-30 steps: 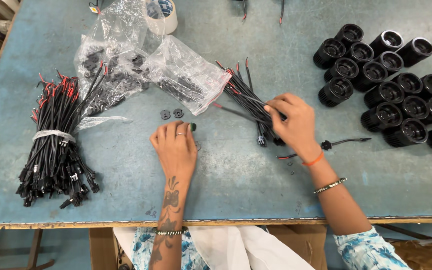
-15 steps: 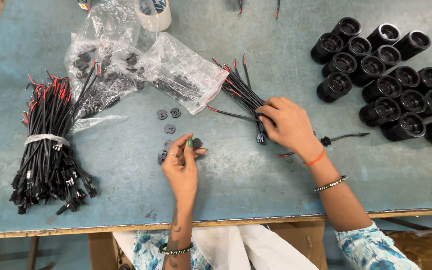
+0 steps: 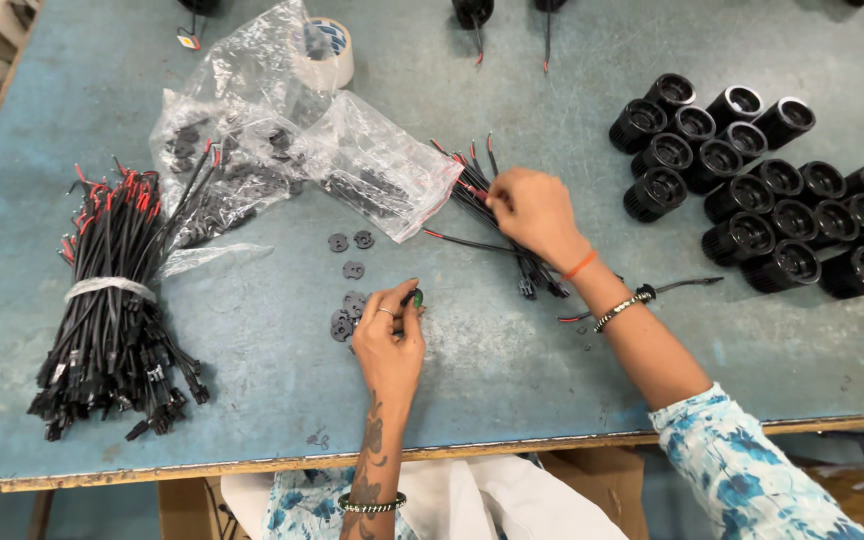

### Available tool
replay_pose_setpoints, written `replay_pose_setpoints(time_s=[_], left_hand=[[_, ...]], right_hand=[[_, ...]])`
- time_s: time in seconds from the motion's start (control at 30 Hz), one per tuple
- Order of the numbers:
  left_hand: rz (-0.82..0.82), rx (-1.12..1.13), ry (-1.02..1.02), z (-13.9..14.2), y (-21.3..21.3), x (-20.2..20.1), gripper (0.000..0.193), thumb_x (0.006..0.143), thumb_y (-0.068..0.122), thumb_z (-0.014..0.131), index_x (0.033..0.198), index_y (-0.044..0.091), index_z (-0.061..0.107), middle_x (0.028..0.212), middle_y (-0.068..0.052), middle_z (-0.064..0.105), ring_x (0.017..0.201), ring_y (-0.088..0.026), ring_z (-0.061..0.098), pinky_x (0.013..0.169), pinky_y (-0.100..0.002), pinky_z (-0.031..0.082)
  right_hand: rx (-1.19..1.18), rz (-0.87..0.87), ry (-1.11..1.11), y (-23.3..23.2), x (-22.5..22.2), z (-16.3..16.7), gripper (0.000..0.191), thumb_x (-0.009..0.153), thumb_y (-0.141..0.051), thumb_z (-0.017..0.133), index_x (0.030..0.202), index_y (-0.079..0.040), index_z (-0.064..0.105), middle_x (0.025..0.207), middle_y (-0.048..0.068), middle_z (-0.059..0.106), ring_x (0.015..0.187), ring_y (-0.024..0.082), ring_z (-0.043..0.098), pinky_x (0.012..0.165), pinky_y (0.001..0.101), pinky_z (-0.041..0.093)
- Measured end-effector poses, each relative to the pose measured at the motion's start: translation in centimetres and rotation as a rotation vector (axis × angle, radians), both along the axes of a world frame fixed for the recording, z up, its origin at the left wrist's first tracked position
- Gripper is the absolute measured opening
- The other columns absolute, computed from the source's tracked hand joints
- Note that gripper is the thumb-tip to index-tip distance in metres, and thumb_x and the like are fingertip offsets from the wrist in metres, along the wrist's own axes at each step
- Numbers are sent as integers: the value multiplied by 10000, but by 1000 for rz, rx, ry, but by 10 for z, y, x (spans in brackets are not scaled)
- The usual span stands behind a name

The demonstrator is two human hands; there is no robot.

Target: The person repeatedly picks a black wire with exposed red and black ends, threads a small black plastic piece onto the wire, and places the assembled unit on the table. The person handles wires and plastic pieces one at a time throughout the clip.

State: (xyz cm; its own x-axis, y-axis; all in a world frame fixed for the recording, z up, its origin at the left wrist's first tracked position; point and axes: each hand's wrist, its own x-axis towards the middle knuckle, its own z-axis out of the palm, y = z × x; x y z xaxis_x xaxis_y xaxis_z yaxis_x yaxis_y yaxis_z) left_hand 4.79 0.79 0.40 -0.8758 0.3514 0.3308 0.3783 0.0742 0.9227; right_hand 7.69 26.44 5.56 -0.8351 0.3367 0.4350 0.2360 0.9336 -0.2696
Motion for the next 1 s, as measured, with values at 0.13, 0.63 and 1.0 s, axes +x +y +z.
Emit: replay_pose_setpoints(time_s=[0.13, 0.63, 1.0], left_hand=[[31, -50, 1, 8, 1, 7, 185, 910, -29, 671, 1031, 70, 770, 984, -69, 724, 744, -155, 758, 598, -274, 558], [-233, 80, -64, 30, 45, 45, 183, 859, 24, 777, 1039, 0, 750, 1019, -70, 712, 846, -145, 761, 738, -253, 618], [-333, 147, -308, -41, 87, 2, 51, 945, 21, 706, 969, -11, 738, 976, -38, 694, 826, -78, 671, 740, -215, 566]], right_hand=[[-58, -8, 164, -10, 16, 26, 116, 911, -72, 669, 1005, -73, 737, 924, 83, 711, 772, 264, 690, 669, 383, 519], [-364, 463, 204, -48, 96, 18, 225, 810, 55, 757, 1007, -53, 752, 938, 68, 690, 833, 221, 688, 715, 324, 547], [-358, 510, 190, 6, 66, -48, 245, 790, 39, 757, 1002, -85, 755, 966, 52, 675, 859, 221, 690, 732, 318, 553]])
